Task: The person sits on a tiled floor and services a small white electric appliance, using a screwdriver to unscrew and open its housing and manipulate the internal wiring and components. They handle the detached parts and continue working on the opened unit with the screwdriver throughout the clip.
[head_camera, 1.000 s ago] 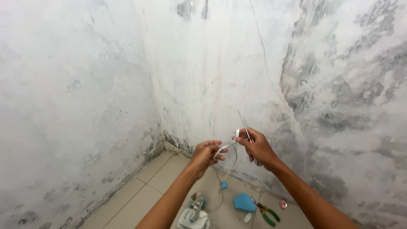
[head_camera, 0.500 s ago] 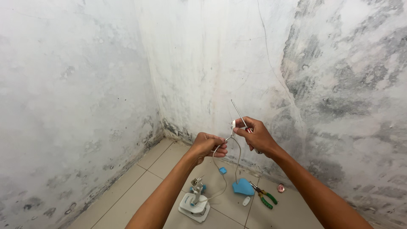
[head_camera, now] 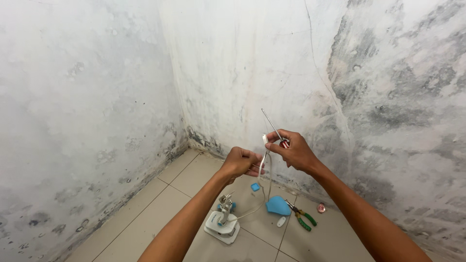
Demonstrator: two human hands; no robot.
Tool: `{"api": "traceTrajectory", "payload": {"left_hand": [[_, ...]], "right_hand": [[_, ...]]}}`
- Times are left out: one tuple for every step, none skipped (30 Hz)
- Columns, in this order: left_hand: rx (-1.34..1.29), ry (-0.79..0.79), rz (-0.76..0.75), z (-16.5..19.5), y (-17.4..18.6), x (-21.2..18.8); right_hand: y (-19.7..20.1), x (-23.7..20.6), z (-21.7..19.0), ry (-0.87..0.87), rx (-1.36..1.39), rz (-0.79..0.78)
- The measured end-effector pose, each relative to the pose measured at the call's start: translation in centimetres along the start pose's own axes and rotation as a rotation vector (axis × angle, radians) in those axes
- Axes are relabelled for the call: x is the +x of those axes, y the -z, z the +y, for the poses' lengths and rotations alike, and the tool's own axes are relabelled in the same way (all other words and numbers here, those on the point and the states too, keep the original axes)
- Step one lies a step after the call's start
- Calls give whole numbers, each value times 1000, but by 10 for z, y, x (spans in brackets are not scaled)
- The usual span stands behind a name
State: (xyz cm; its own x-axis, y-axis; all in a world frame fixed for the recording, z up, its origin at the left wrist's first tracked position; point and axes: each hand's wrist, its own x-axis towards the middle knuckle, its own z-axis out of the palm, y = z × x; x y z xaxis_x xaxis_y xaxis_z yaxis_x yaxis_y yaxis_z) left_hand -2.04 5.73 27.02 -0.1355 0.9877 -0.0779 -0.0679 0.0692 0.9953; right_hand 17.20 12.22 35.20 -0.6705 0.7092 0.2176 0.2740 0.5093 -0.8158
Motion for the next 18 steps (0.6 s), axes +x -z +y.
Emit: {"api": "traceTrajectory", "payload": {"left_hand": [[-25, 11, 20, 1, 0, 0], [-49, 25, 40, 2, -1, -2], [-15, 34, 47, 3, -1, -3], [20, 44, 53, 5, -1, -4], [56, 55, 58, 6, -2, -5], [57, 51, 53, 7, -4, -6], [59, 49, 47, 8, -5, -7], [61, 46, 41, 8, -6, -7], [25, 67, 42, 8, -8, -6], [-8, 84, 44, 8, -9, -6], [-43, 101, 50, 7, -8, -5], [-47, 118, 63, 6, -8, -4], [-53, 136, 75, 3, -8, -3], [-59, 152, 86, 1, -9, -1], [-104, 141, 95, -2, -10, 0], [-148, 128, 103, -6, -10, 1], [-192, 111, 112, -8, -11, 4], [-203, 102, 132, -10, -11, 6]], "right_hand": [[0, 1, 1, 10, -4, 6], [0, 1, 2, 17, -7, 12], [0, 1, 4, 24, -10, 19], [0, 2, 5, 19, -15, 21], [0, 2, 6, 12, -20, 24], [0, 1, 8, 3, -25, 28], [-1, -1, 10, 28, -8, 32], [-2, -1, 11, 52, 9, 37], [-2, -1, 12, 80, 25, 42], [-2, 0, 13, 54, 13, 48], [-3, 1, 13, 28, 3, 50], [-5, 1, 14, 0, -8, 49], [-6, 1, 16, -18, -6, 60], [-7, 2, 18, -36, -6, 71], [-8, 2, 21, -55, -5, 80], [-10, 2, 24, -111, -39, 77], [-12, 3, 27, -164, -73, 76], [-14, 3, 30, -216, -106, 73]]}}
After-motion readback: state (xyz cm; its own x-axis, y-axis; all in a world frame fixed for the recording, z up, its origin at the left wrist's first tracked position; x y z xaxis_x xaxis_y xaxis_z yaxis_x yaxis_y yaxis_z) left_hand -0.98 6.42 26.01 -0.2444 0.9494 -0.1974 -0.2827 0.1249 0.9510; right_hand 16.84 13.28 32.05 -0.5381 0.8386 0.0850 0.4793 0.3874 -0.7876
